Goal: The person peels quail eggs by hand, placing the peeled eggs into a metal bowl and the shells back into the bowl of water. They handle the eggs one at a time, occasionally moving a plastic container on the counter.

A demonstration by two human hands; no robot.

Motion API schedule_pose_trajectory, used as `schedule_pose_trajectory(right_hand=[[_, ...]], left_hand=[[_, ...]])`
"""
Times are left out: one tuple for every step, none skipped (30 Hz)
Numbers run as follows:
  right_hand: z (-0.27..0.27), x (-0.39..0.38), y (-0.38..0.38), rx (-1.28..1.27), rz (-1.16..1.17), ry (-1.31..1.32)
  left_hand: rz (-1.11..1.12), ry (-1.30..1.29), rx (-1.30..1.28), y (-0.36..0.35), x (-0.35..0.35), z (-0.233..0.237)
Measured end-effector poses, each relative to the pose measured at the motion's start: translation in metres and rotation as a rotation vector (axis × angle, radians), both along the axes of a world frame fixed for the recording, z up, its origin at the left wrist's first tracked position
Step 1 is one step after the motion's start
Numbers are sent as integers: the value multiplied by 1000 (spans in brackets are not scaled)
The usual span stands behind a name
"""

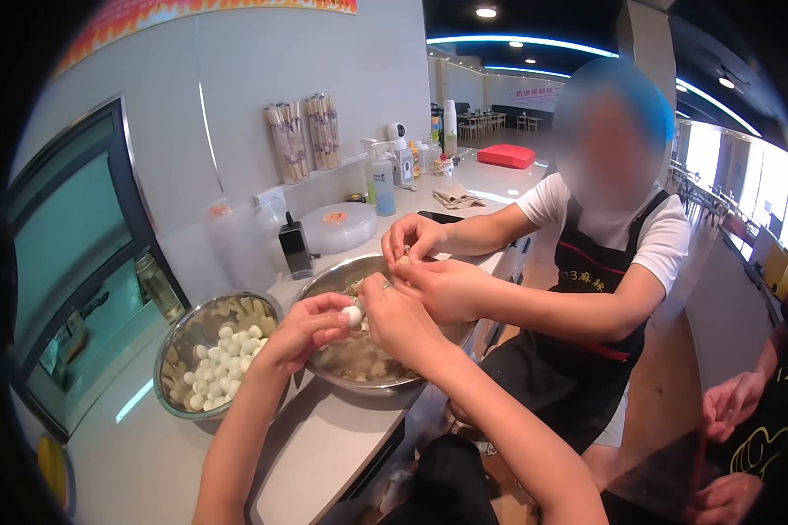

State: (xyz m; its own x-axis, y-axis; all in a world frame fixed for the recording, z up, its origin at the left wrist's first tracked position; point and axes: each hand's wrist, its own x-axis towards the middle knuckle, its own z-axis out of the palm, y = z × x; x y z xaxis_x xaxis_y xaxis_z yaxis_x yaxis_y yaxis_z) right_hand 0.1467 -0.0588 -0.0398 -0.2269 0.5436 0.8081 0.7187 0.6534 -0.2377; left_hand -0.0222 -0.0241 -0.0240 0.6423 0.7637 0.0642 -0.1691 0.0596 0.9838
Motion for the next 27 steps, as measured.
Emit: schedule_pose_trajectory(right_hand=[[2,0,-2,-12,-21,10],[3,1,-4,-15,-25,7],[4,0,-4,-28,-29,12],[5,0,-5,-42,-32,17],[4,1,-5,-43,-32,13],[4,1,-4,-28,-47,1],[4,1,-4,-12,-60,-12],[4,0,-4,-7,-57,-19],[4,-1,-5,-39,-33,3],[5,-1,-6,-71,-9,24],[6,-1,-7,-57,8,4],[5,-1,-7,-54,10,-1],[4,-1,-6,1,16,-35],[5,-2,-4,66,23,-64],[6,-1,-3,80,-16,-113],[6,0,-2,81,-11,-106],[6,-1,-2,57,24,-73],[5,-2,-3,26,56,-38],[5,-1,-4,26,52,-47],[6,-1,-6,-7,57,-47],[5,0,-3,11,55,-68],[3,1,-1,29,54,-90],[3,1,-2,24,45,-98],[4,0,-2,34,38,-84],[4,-1,-2,44,33,-71],[3,-3,-3,43,31,-86],[2,-3,-2,-36,22,-50]], left_hand=[[-11,2,-1,0,0,1],[-23,2,-5,-1,0,0],[-27,-3,-8,-1,0,0],[-44,-2,-4,-1,-1,0],[-59,-2,2,-1,-2,1],[-57,-7,3,-2,-2,1],[-77,-22,-23,-2,-2,2],[-98,-40,-46,-2,-3,3],[-95,-47,-40,-3,-3,5],[-77,-26,-49,-6,-3,7],[-60,-5,-59,-7,-3,9],[-58,-10,-56,-7,-3,7],[-36,-28,-57,-6,-2,3],[-14,-42,-47,-4,-2,3],[0,-64,-53,-6,-2,5],[5,-58,-53,-5,-2,5],[-6,-48,-53,-3,-2,4],[-20,-37,-60,-3,-2,1],[-43,-43,-51,-2,-2,3],[-47,-59,-50,3,-2,-3],[-48,-66,-60,3,-2,-2],[-48,-72,-71,0,-2,1],[-57,-81,-75,-1,-2,2],[-57,-80,-74,-1,-2,3],[-56,-81,-74,-1,-2,3],[-59,-96,-75,-1,-3,1],[-42,-98,-73,-1,-3,0]])
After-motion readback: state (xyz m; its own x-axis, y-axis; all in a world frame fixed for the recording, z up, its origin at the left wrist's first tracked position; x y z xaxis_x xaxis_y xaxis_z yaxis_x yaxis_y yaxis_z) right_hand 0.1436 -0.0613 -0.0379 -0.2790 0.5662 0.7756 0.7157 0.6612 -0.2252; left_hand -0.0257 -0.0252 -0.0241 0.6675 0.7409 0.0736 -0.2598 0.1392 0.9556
